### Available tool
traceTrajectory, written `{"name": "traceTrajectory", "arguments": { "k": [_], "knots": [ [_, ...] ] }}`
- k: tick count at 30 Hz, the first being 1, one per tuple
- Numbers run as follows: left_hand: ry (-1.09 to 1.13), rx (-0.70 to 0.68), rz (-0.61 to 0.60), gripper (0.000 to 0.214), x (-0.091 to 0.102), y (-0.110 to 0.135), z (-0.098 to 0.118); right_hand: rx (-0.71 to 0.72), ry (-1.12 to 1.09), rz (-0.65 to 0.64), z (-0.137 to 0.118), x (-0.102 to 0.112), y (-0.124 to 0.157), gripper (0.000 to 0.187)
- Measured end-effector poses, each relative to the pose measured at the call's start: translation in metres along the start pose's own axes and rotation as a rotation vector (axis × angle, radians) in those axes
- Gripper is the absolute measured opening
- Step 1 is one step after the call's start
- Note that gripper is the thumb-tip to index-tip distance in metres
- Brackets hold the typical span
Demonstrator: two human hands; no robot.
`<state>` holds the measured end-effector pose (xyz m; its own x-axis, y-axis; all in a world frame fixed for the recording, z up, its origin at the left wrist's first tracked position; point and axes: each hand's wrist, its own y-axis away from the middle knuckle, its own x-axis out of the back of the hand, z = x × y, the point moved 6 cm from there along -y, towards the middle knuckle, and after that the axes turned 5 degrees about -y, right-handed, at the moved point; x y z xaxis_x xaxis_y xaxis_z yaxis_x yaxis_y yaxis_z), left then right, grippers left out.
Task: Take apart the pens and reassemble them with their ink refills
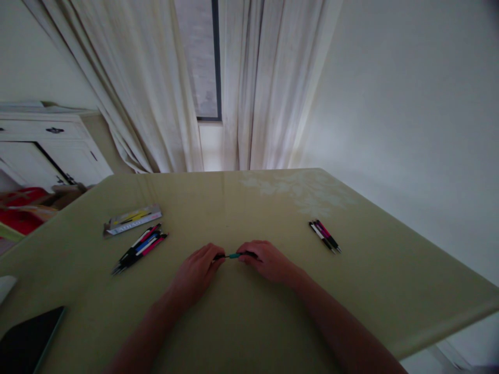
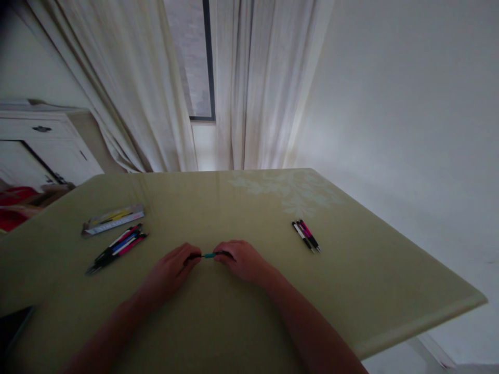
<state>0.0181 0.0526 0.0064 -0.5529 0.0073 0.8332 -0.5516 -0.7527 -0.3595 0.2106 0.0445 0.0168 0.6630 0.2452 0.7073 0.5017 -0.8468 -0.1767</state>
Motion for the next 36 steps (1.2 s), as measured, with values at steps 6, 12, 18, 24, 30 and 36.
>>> {"name": "traceTrajectory", "arguments": {
  "k": [6,12,18,24,30,36],
  "knots": [
    [-0.051,-0.015,0.038,0.028,0.000,0.001,-0.005,0.019,0.019,0.084,0.006,0.009,0.001,0.019],
    [-0.077,0.106,0.103,0.023,0.000,0.002,-0.020,-0.008,0.011,0.180,0.012,0.022,0.000,0.014],
    [-0.076,0.125,0.124,0.019,0.002,0.001,-0.023,-0.177,0.111,0.273,0.046,0.046,0.007,0.017],
    [-0.050,0.095,0.052,0.018,-0.002,0.000,-0.014,-0.380,0.151,0.344,0.084,0.069,0.025,0.014],
    [-0.020,0.090,0.082,0.018,0.001,0.001,-0.011,-0.423,0.132,0.364,0.090,0.075,0.032,0.014],
    [-0.063,0.022,0.063,0.020,0.003,0.000,0.005,-0.314,0.137,0.429,0.045,0.059,0.018,0.014]
  ]
}}
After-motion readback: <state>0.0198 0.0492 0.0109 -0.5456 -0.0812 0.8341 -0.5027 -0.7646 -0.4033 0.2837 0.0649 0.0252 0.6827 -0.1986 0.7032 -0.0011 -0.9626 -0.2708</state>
